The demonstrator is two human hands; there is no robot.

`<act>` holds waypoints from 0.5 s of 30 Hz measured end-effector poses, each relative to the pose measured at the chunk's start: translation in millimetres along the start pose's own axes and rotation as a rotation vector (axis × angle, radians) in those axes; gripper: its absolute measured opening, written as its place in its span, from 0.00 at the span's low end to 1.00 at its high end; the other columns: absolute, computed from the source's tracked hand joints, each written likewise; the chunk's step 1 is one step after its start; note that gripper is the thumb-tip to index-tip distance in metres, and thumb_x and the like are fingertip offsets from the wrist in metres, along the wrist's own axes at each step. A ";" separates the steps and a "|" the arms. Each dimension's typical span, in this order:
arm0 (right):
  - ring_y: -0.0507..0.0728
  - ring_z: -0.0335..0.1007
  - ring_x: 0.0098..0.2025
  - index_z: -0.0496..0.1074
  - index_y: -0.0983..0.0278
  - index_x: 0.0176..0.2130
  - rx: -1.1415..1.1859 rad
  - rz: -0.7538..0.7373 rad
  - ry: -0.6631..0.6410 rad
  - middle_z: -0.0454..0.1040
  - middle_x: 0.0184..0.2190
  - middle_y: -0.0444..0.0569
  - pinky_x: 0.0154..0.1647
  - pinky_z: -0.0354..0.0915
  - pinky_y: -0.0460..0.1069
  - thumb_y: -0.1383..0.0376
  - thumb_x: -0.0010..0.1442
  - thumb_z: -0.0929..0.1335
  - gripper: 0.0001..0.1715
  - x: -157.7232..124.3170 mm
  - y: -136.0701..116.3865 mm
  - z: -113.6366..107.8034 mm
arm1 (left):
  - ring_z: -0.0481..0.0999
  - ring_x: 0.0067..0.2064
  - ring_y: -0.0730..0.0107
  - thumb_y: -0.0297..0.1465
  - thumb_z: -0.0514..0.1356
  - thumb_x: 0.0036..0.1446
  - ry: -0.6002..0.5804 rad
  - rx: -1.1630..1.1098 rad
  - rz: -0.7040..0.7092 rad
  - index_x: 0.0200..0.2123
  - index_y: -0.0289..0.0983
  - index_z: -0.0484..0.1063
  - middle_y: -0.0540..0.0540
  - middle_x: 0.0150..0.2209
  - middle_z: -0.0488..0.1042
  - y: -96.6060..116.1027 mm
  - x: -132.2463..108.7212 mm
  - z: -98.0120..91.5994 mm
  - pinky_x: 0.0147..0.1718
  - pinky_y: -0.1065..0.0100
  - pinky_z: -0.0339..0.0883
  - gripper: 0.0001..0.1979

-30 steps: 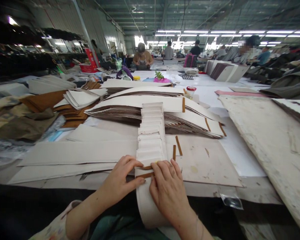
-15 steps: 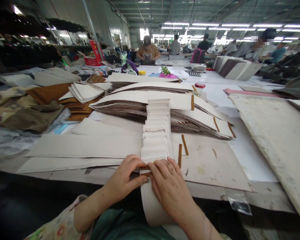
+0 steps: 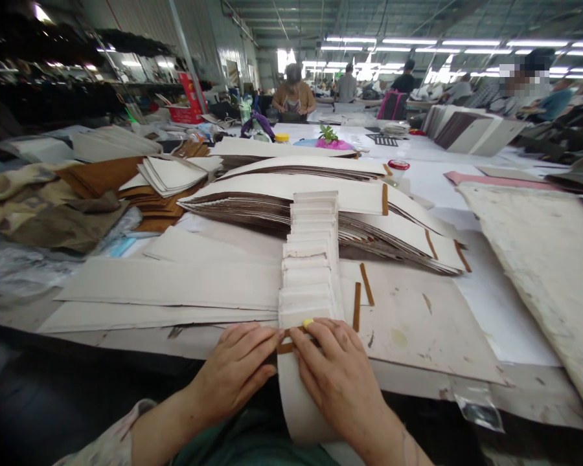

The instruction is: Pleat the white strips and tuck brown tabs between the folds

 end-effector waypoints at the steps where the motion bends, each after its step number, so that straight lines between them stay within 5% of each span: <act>1: 0.56 0.64 0.45 0.67 0.60 0.47 0.001 0.003 0.009 0.70 0.40 0.50 0.48 0.58 0.55 0.68 0.59 0.59 0.17 0.1 -0.1 -0.6 | 0.64 0.48 0.62 0.34 0.48 0.60 -0.003 -0.011 -0.001 0.54 0.37 0.59 0.43 0.47 0.69 -0.7 -2.3 -0.4 0.49 0.60 0.55 0.19; 5: 0.57 0.63 0.46 0.67 0.62 0.47 0.019 0.004 0.006 0.70 0.41 0.50 0.49 0.58 0.56 0.68 0.59 0.60 0.16 -0.5 -1.0 0.1 | 0.66 0.46 0.66 0.30 0.47 0.60 -0.065 -0.197 -0.075 0.49 0.38 0.64 0.44 0.44 0.70 -11.7 0.8 -5.1 0.47 0.64 0.58 0.15; 9: 0.57 0.63 0.46 0.68 0.63 0.47 0.013 -0.011 0.059 0.70 0.41 0.51 0.49 0.58 0.56 0.68 0.59 0.60 0.16 -2.3 -2.6 -3.2 | 0.69 0.39 0.70 0.31 0.47 0.61 -0.062 -0.392 -0.293 0.38 0.38 0.68 0.47 0.36 0.71 -34.8 17.3 -13.0 0.39 0.70 0.62 0.11; 15: 0.57 0.64 0.46 0.68 0.64 0.46 0.016 -0.030 0.120 0.71 0.40 0.51 0.48 0.59 0.55 0.68 0.60 0.59 0.15 -3.2 -4.9 -9.6 | 0.66 0.27 0.73 0.38 0.48 0.59 -0.132 -0.383 -0.422 0.29 0.37 0.65 0.53 0.24 0.68 -42.9 43.8 -3.8 0.26 0.73 0.57 0.13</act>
Point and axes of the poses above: each hand's wrist, its own x-axis towards the middle knuckle, its own z-axis out of the palm, y = z × x, the point moved 7 cm from there along x, towards the middle knuckle
